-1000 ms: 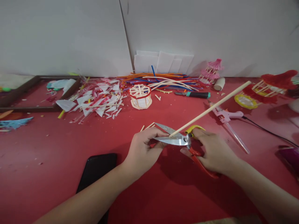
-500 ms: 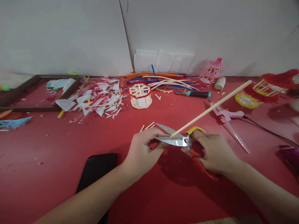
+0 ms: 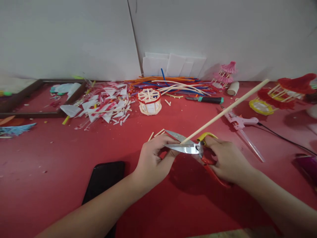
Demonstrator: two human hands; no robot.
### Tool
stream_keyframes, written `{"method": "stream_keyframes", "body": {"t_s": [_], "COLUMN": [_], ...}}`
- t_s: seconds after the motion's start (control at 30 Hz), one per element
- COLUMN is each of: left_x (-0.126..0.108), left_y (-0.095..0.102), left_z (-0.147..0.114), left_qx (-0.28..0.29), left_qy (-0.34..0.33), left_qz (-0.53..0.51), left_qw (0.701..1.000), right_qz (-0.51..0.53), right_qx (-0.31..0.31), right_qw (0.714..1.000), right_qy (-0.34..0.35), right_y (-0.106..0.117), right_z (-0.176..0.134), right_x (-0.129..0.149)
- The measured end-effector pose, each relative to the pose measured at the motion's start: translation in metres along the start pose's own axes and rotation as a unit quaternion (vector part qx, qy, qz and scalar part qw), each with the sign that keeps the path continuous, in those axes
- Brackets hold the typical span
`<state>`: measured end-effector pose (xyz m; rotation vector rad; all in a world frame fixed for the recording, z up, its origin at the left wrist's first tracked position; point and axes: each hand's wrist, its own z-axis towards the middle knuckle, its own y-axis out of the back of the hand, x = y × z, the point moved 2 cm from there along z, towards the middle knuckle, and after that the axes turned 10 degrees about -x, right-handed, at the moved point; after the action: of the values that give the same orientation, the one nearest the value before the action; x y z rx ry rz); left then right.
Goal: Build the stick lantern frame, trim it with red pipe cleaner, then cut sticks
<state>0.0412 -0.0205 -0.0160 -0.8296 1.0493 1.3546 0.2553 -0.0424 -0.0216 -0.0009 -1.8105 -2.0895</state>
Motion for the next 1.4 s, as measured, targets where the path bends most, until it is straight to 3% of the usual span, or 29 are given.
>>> {"method": "stream_keyframes", "body": {"t_s": [0.2, 0.63, 1.0, 1.4], "left_x": [0.002, 0.003, 0.003, 0.007], "left_y": [-0.001, -0.004, -0.005, -0.006], "left_z": [0.002, 0.005, 0.008, 0.004], "left_qx": [0.019, 0.022, 0.042, 0.056], "left_qy": [0.020, 0.105, 0.205, 0.214], "left_qz": [-0.004, -0.035, -0.125, -0.155], "left_qw": [1.000, 0.994, 0.970, 0.963], "right_qz": [0.056, 0.028, 0.032, 0.003], "right_qx": [0.010, -0.014, -0.009, 0.007], "right_qw": [0.998, 1.000, 0.999, 1.000], "right_qy": [-0.022, 0.005, 0.008, 0.022], "right_y": [0.004, 0.002, 0.003, 0.004], "right_z": [0.003, 0.002, 0.000, -0.003], "right_x": [0.004, 0.003, -0.001, -0.006]}}
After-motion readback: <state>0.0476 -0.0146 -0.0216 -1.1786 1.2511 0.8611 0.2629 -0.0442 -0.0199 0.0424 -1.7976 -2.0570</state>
